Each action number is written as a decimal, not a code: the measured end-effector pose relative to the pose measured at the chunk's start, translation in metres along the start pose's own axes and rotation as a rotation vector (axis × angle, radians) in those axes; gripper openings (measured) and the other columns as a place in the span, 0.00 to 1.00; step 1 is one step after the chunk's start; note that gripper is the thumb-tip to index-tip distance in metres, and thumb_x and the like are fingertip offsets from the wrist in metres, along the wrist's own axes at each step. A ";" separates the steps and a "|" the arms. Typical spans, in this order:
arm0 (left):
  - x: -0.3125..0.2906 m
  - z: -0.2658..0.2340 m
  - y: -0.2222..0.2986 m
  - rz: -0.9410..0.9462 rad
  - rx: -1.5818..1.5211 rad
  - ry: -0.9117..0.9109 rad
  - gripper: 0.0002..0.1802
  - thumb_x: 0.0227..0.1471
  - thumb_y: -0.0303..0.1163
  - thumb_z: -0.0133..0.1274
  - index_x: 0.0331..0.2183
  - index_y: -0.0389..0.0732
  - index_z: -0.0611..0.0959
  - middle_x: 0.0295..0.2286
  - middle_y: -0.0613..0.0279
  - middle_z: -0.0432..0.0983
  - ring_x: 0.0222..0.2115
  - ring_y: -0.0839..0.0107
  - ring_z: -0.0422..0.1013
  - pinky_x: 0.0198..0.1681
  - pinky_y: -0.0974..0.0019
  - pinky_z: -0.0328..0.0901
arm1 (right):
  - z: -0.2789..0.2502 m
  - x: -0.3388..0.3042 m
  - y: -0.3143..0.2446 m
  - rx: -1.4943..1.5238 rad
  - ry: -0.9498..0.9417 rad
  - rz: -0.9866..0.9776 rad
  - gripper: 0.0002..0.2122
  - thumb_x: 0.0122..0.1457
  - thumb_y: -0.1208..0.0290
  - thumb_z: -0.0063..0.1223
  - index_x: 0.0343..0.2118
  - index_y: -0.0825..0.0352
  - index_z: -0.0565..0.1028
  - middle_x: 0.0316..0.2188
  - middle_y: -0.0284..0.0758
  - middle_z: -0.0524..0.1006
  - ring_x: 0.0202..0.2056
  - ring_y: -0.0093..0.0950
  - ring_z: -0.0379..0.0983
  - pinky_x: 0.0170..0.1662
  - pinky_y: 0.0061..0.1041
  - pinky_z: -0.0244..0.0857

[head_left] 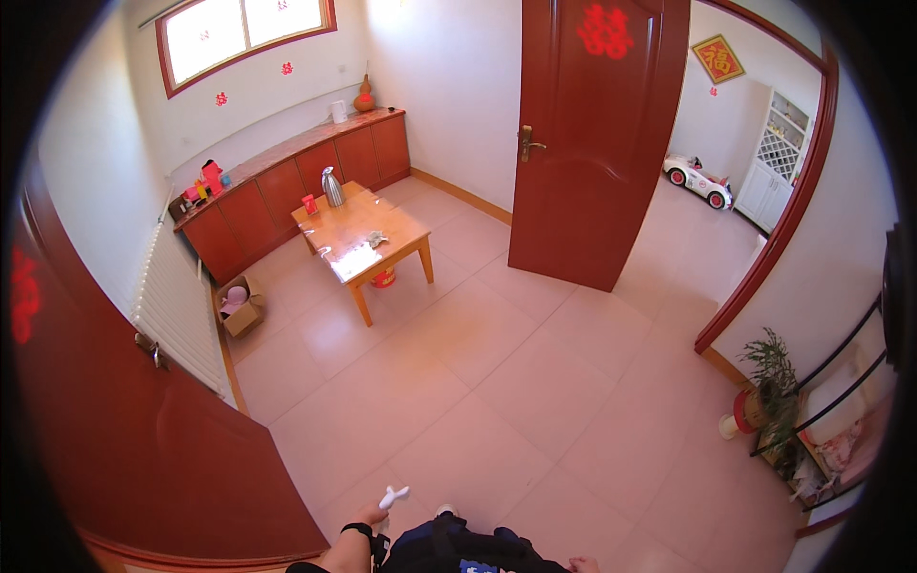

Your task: The person wipes a wall-mounted mirror and a wooden door with a cloth.

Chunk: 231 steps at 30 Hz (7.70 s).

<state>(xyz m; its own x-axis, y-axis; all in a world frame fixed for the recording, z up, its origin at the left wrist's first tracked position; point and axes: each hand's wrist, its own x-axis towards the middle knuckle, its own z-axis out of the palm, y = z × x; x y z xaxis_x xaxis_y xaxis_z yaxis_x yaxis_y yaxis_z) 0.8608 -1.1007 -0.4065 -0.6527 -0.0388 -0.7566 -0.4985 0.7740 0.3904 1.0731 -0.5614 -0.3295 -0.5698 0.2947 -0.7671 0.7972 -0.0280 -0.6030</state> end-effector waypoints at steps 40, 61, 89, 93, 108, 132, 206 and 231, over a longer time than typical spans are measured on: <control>0.072 -0.237 0.345 0.440 -0.253 0.338 0.17 0.44 0.28 0.47 0.40 0.38 0.75 0.31 0.58 0.74 0.32 0.67 0.70 0.37 0.65 0.64 | 0.170 0.222 -0.532 0.037 -0.309 -0.418 0.10 0.53 0.66 0.42 0.32 0.69 0.70 0.22 0.33 0.70 0.21 0.24 0.64 0.23 0.22 0.58; 0.126 -0.279 0.583 0.643 -0.407 0.372 0.17 0.46 0.28 0.45 0.42 0.37 0.73 0.32 0.56 0.74 0.32 0.67 0.71 0.35 0.66 0.65 | 0.134 0.323 -0.747 0.357 -0.407 -0.499 0.12 0.55 0.65 0.42 0.36 0.68 0.69 0.26 0.35 0.71 0.24 0.25 0.67 0.27 0.21 0.61; 0.420 -0.345 0.998 1.056 -0.652 -0.074 0.18 0.48 0.28 0.44 0.43 0.35 0.70 0.28 0.58 0.74 0.25 0.67 0.70 0.27 0.66 0.66 | 0.057 0.530 -1.016 0.689 -0.460 -0.395 0.18 0.58 0.61 0.39 0.47 0.66 0.64 0.40 0.36 0.71 0.41 0.28 0.67 0.43 0.24 0.63; 0.444 -0.368 1.029 1.011 -0.766 -0.127 0.20 0.49 0.28 0.44 0.46 0.34 0.66 0.36 0.56 0.69 0.36 0.68 0.66 0.39 0.67 0.62 | 0.063 0.533 -1.057 0.765 -0.454 -0.464 0.18 0.57 0.61 0.40 0.47 0.66 0.65 0.39 0.36 0.71 0.40 0.28 0.68 0.43 0.25 0.63; 0.471 -0.366 1.180 0.995 -0.095 -0.440 0.20 0.40 0.28 0.49 0.39 0.35 0.69 0.25 0.62 0.70 0.27 0.71 0.69 0.30 0.67 0.66 | -0.023 0.643 -1.145 0.883 -0.338 -0.446 0.18 0.55 0.62 0.44 0.45 0.67 0.66 0.38 0.37 0.71 0.39 0.27 0.68 0.41 0.25 0.64; 0.491 -0.161 1.482 1.474 0.287 -0.690 0.16 0.43 0.22 0.44 0.38 0.36 0.76 0.26 0.53 0.74 0.26 0.71 0.70 0.29 0.68 0.64 | -0.302 0.701 -1.081 0.904 0.433 -0.517 0.18 0.57 0.60 0.41 0.47 0.65 0.65 0.41 0.36 0.69 0.44 0.28 0.65 0.44 0.31 0.62; 0.476 0.221 2.085 0.957 -0.213 -0.802 0.08 0.52 0.32 0.47 0.28 0.36 0.72 0.23 0.66 0.70 0.23 0.80 0.67 0.28 0.73 0.65 | -1.074 0.924 -1.120 0.696 0.704 -0.644 0.12 0.52 0.68 0.51 0.39 0.66 0.72 0.36 0.31 0.72 0.37 0.20 0.66 0.40 0.17 0.59; 0.493 0.367 2.309 0.661 -0.266 -1.181 0.09 0.51 0.29 0.44 0.33 0.35 0.74 0.32 0.62 0.72 0.35 0.74 0.67 0.42 0.70 0.60 | -1.245 1.082 -1.216 1.197 -0.325 -0.459 0.24 0.61 0.52 0.21 0.49 0.64 0.62 0.41 0.36 0.71 0.40 0.29 0.70 0.43 0.29 0.65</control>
<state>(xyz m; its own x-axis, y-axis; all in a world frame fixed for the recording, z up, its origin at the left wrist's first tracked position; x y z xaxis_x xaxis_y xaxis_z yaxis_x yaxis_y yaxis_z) -0.4027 0.8995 -0.0706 -0.0075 0.9429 -0.3330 -0.4685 0.2908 0.8342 -0.2646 0.9804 -0.1537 -0.8943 0.2674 -0.3587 -0.0516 -0.8581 -0.5109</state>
